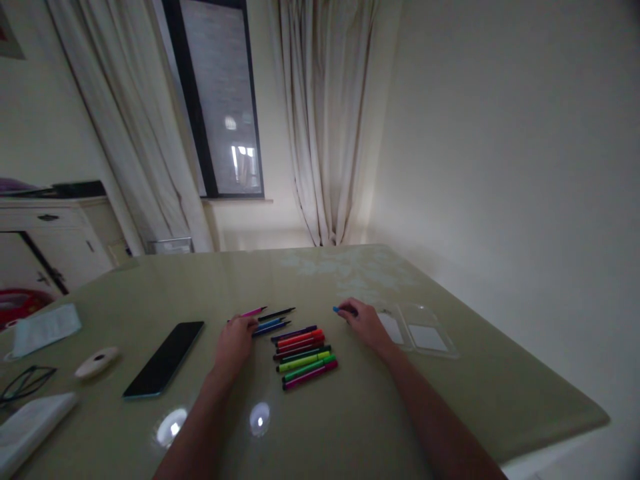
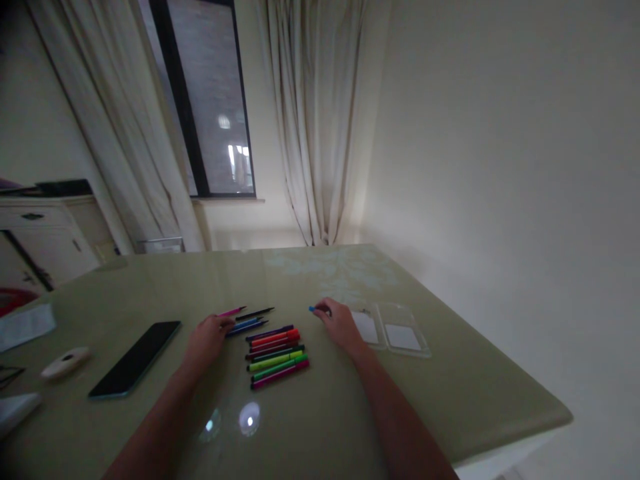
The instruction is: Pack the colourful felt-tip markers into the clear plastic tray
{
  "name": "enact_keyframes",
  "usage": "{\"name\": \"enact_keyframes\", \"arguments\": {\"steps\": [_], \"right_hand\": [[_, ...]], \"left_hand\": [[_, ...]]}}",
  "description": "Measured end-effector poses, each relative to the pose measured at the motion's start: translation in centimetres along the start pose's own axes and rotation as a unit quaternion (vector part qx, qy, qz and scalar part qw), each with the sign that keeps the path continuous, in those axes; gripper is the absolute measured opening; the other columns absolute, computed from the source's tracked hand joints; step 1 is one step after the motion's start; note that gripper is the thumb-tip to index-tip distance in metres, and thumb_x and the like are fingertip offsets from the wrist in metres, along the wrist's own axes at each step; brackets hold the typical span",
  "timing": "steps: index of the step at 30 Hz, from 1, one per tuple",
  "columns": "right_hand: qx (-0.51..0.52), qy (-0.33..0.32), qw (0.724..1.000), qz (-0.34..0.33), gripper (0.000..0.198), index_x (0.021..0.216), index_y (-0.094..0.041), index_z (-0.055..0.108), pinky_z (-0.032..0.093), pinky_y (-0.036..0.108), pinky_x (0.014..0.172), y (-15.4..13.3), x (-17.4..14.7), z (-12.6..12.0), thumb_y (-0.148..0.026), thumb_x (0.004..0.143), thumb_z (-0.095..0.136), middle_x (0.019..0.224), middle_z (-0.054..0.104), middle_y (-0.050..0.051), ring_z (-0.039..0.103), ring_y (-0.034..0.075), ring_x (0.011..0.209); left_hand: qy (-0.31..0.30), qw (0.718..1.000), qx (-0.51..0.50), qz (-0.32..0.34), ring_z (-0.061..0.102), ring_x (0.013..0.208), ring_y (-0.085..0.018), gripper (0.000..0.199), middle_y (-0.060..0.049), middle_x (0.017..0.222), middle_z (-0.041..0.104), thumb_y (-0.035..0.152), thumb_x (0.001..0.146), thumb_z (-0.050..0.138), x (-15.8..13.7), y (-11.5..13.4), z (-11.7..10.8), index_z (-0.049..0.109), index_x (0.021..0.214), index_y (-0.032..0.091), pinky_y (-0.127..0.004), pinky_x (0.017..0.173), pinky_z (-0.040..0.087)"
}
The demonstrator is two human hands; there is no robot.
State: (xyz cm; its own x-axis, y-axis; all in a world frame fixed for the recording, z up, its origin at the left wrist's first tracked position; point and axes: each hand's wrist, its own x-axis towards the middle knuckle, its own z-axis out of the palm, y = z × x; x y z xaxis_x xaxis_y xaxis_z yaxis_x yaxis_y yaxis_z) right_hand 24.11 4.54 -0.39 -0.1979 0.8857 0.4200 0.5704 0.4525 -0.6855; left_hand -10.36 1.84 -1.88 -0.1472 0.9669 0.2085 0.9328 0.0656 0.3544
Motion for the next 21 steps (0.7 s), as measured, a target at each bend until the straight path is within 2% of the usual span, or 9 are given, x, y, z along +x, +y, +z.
{"name": "enact_keyframes", "arguments": {"steps": [6,10,13,18,21], "right_hand": [[0.046,-0.023,0.999,-0.009,0.019,0.097,-0.021,0.072,0.052,0.031,0.075,-1.4,-0.4,0.6,-0.038,0.093,0.065,0.092,0.079,0.006,0.072,0.021,0.084],[0.044,-0.023,0.999,-0.015,0.018,0.096,-0.022,0.072,0.052,0.031,0.075,-1.6,-0.5,0.8,-0.038,0.093,0.065,0.091,0.078,0.005,0.071,0.021,0.082],[0.040,-0.017,0.999,-0.018,0.019,0.096,-0.022,0.073,0.052,0.031,0.076,-1.8,-0.5,0.9,-0.038,0.093,0.065,0.091,0.078,0.005,0.070,0.020,0.082],[0.034,-0.001,0.999,-0.033,0.018,0.097,-0.022,0.074,0.051,0.031,0.077,-2.1,-0.5,1.0,-0.037,0.094,0.065,0.092,0.077,0.005,0.068,0.020,0.081],[0.040,-0.003,0.998,-0.038,0.018,0.097,-0.022,0.074,0.052,0.031,0.076,-2.2,-0.6,1.1,-0.038,0.094,0.065,0.092,0.077,0.005,0.069,0.020,0.082]], "left_hand": [[-0.024,0.999,-0.024,-0.009,0.070,0.105,-0.031,0.027,-0.014,0.108,0.078,0.024,0.094,0.053,-0.2,0.3,-0.7,0.079,0.101,0.021,-0.039,0.091,0.051],[0.008,0.997,-0.073,0.009,0.070,0.104,-0.032,0.024,-0.016,0.104,0.078,0.023,0.091,0.055,0.0,0.5,-0.6,0.078,0.094,0.019,-0.041,0.095,0.050],[0.014,0.992,-0.120,0.032,0.071,0.104,-0.027,0.025,-0.011,0.107,0.078,0.027,0.093,0.051,0.2,1.3,-0.3,0.074,0.099,0.020,-0.037,0.094,0.052],[-0.011,0.953,-0.275,0.125,0.071,0.094,-0.025,0.022,-0.006,0.098,0.078,0.034,0.088,0.055,-0.2,3.9,0.0,0.071,0.095,0.022,-0.035,0.085,0.055],[-0.014,0.945,-0.294,0.138,0.070,0.091,-0.025,0.020,-0.006,0.095,0.078,0.034,0.087,0.056,-0.8,5.0,0.0,0.072,0.092,0.022,-0.036,0.084,0.054]]}}
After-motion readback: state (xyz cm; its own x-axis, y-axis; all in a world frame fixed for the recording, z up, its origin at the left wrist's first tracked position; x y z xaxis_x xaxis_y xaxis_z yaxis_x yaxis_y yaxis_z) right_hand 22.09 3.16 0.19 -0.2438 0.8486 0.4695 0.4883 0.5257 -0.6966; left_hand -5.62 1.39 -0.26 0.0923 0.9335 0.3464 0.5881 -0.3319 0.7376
